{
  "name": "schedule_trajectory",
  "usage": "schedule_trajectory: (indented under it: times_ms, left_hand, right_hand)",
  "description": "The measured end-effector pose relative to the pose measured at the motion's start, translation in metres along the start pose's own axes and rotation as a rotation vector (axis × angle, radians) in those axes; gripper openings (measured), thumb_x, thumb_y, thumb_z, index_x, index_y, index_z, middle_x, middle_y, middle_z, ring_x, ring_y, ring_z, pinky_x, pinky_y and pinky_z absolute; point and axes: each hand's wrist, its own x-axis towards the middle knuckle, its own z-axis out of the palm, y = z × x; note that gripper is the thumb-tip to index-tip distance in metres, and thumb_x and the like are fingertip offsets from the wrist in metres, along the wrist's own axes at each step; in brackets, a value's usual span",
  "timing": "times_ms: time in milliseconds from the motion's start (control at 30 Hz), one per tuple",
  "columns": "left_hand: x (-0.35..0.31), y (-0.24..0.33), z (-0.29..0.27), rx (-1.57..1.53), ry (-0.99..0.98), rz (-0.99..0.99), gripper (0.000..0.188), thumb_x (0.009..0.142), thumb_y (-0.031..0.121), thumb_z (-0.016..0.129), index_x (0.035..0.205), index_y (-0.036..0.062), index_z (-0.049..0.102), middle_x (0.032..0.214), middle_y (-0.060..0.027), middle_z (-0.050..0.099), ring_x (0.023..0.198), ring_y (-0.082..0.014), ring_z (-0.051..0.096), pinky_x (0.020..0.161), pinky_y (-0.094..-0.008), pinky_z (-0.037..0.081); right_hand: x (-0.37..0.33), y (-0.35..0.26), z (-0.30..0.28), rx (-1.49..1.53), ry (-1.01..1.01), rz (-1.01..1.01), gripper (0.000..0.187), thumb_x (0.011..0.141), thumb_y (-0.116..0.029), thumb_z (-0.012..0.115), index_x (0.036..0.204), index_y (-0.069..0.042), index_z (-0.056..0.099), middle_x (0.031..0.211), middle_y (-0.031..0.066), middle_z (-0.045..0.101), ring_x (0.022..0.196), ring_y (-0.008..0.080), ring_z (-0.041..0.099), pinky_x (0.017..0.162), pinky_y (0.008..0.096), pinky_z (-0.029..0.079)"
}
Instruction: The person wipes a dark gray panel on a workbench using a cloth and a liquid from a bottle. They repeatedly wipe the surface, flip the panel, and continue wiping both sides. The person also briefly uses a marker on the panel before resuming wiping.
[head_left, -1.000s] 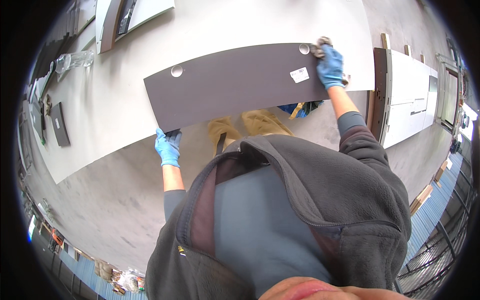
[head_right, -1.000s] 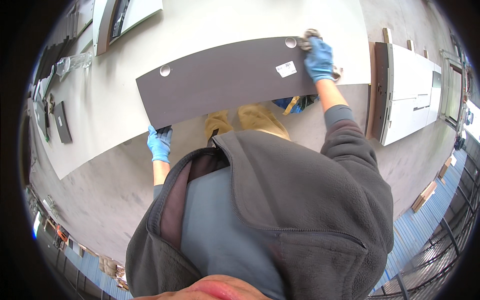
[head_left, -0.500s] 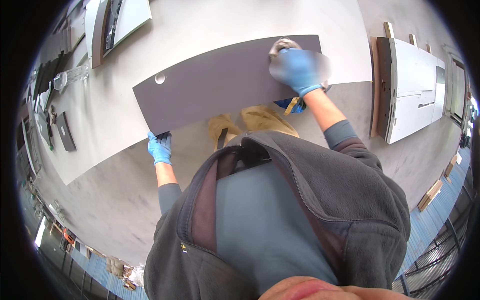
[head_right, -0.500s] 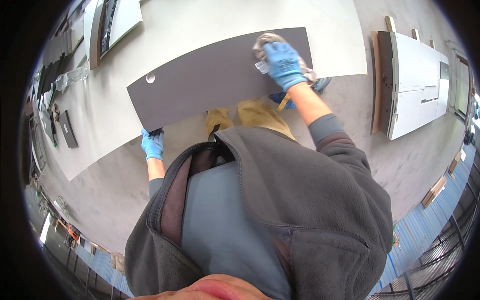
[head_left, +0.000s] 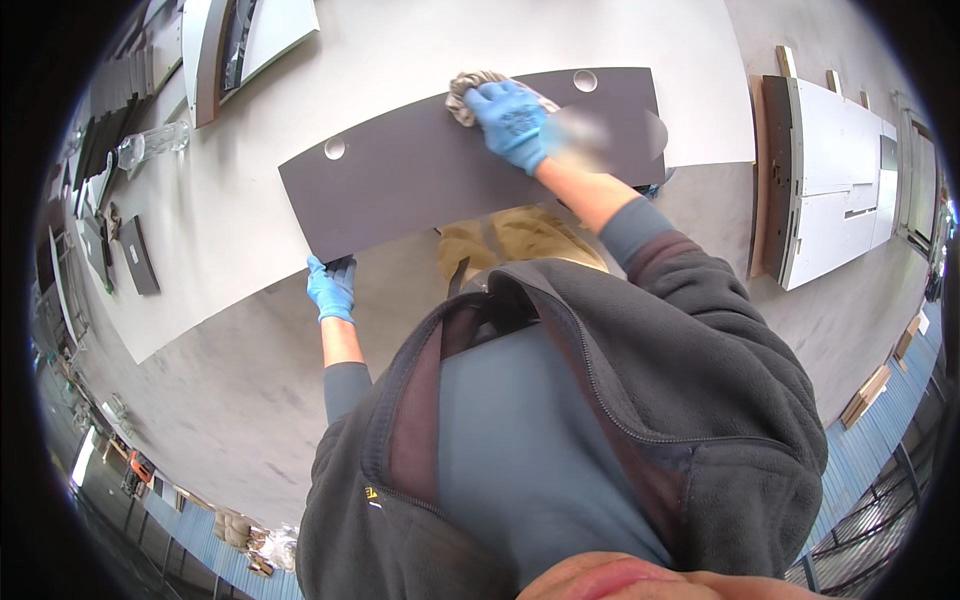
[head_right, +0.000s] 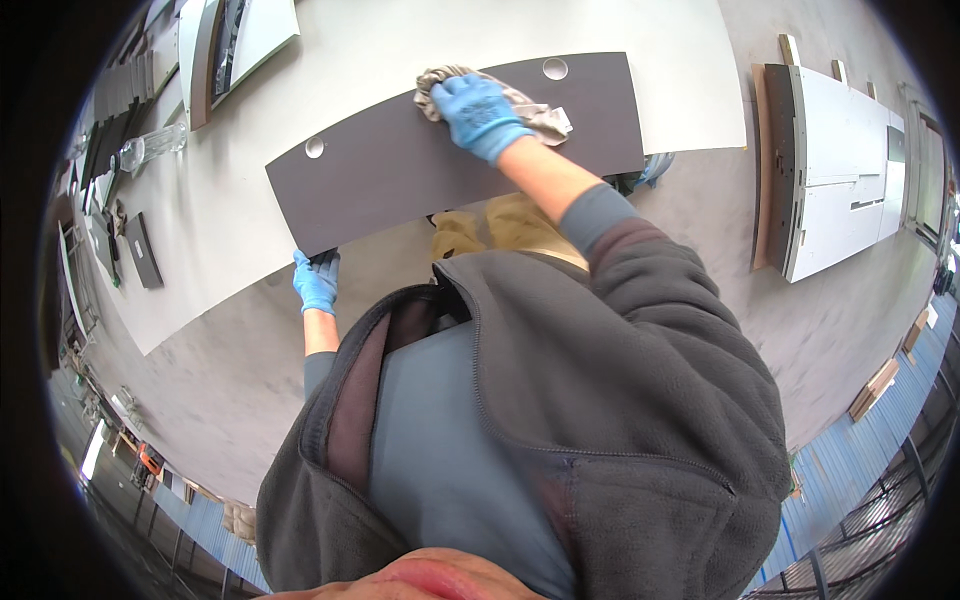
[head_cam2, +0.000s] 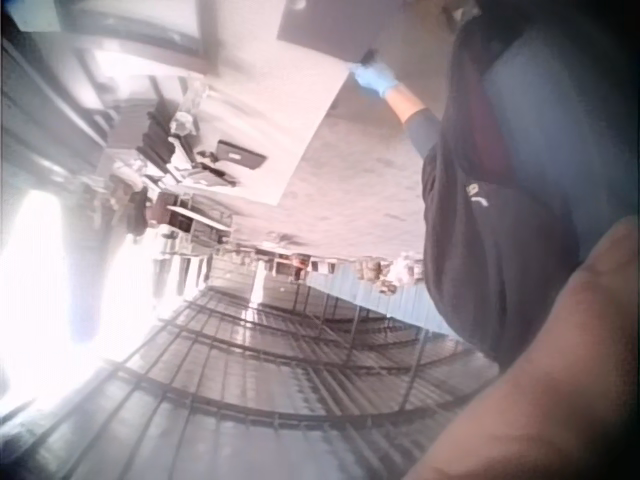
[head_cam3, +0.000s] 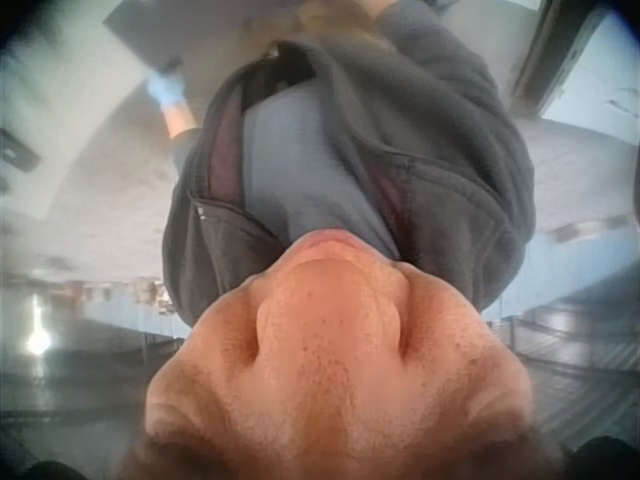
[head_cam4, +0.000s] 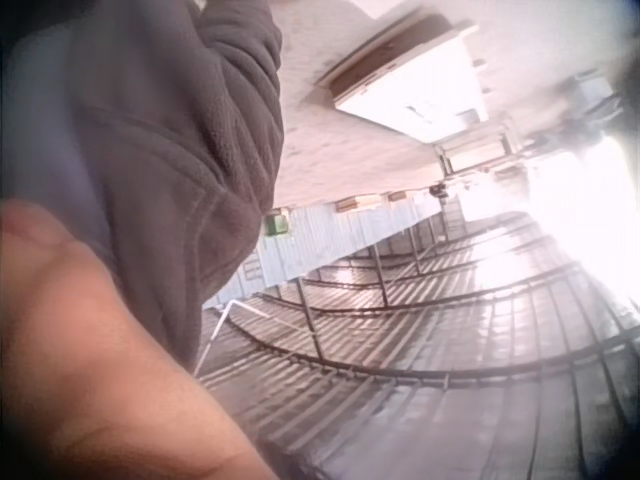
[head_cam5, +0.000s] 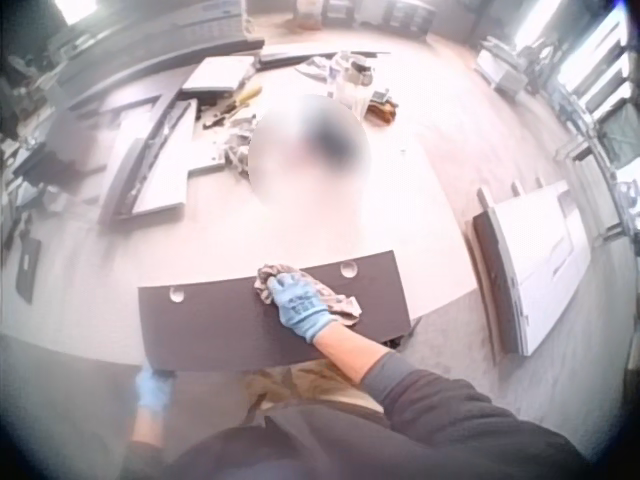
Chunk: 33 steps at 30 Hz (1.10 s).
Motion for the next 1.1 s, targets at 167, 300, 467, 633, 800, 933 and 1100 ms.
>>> schedule_trajectory:
  times_ms: [167, 300, 467, 633, 800, 933, 1100]
  left_hand:
    - [-0.002, -0.002, 0.002, -0.046, -0.027, -0.029, 0.058, 0.108, 0.053, 0.057, 0.136, 0.0026, 0.061, 0.129, -0.0173, 0.070, 0.119, -0.0368, 0.067, 0.106, -0.0564, 0.051]
    - [-0.009, 0.003, 0.009, -0.066, 0.007, -0.020, 0.055, 0.108, 0.050, 0.059, 0.133, 0.0011, 0.061, 0.126, -0.0187, 0.070, 0.116, -0.0388, 0.068, 0.106, -0.0594, 0.052]
    - [-0.020, 0.006, 0.020, -0.087, 0.050, -0.010, 0.053, 0.108, 0.046, 0.059, 0.129, -0.0019, 0.062, 0.122, -0.0198, 0.071, 0.112, -0.0408, 0.070, 0.105, -0.0609, 0.053]
    - [-0.021, 0.007, 0.018, -0.134, 0.036, -0.016, 0.049, 0.107, 0.043, 0.063, 0.126, -0.0021, 0.062, 0.119, -0.0196, 0.071, 0.110, -0.0405, 0.071, 0.101, -0.0608, 0.057]
    - [-0.018, 0.004, 0.016, -0.146, 0.030, -0.015, 0.046, 0.106, 0.042, 0.065, 0.122, -0.0017, 0.063, 0.116, -0.0189, 0.071, 0.110, -0.0401, 0.071, 0.098, -0.0606, 0.058]
    - [-0.021, 0.007, 0.016, -0.153, 0.000, -0.070, 0.050, 0.107, 0.046, 0.062, 0.131, 0.0021, 0.063, 0.127, -0.0177, 0.071, 0.116, -0.0400, 0.070, 0.103, -0.0581, 0.056]
    - [-0.022, 0.010, 0.008, -0.164, -0.114, -0.135, 0.054, 0.106, 0.049, 0.063, 0.134, 0.0028, 0.061, 0.129, -0.0167, 0.071, 0.117, -0.0404, 0.070, 0.102, -0.0532, 0.056]
  right_hand:
    - [-0.074, 0.121, -0.053, -0.154, 0.214, 0.185, 0.036, 0.083, 0.000, 0.061, 0.118, -0.008, 0.069, 0.104, 0.0172, 0.072, 0.098, 0.0397, 0.067, 0.090, 0.0498, 0.054]
    - [-0.100, 0.190, -0.061, -0.291, 0.193, 0.511, 0.039, 0.083, -0.007, 0.065, 0.121, -0.011, 0.071, 0.109, 0.0190, 0.072, 0.103, 0.0401, 0.068, 0.095, 0.0503, 0.054]
    - [-0.083, 0.184, -0.056, -0.244, 0.228, 0.745, 0.028, 0.087, -0.012, 0.068, 0.113, -0.014, 0.076, 0.110, 0.0210, 0.073, 0.106, 0.0407, 0.070, 0.095, 0.0496, 0.056]
    - [-0.041, 0.115, -0.034, -0.179, 0.224, 0.310, 0.025, 0.086, -0.006, 0.064, 0.110, -0.008, 0.070, 0.108, 0.0180, 0.074, 0.103, 0.0391, 0.069, 0.094, 0.0492, 0.055]
    - [0.005, -0.033, 0.027, -0.103, 0.036, 0.062, 0.036, 0.085, -0.008, 0.063, 0.121, -0.005, 0.064, 0.104, 0.0162, 0.067, 0.097, 0.0360, 0.066, 0.088, 0.0487, 0.053]
    - [0.018, -0.150, 0.067, 0.142, -0.143, -0.310, 0.033, 0.085, -0.008, 0.063, 0.119, -0.007, 0.063, 0.103, 0.0114, 0.065, 0.094, 0.0312, 0.066, 0.080, 0.0449, 0.053]
    - [0.096, -0.203, 0.094, 0.193, 0.020, -0.243, 0.033, 0.085, -0.010, 0.066, 0.118, -0.009, 0.066, 0.105, 0.0109, 0.067, 0.098, 0.0323, 0.067, 0.083, 0.0460, 0.054]
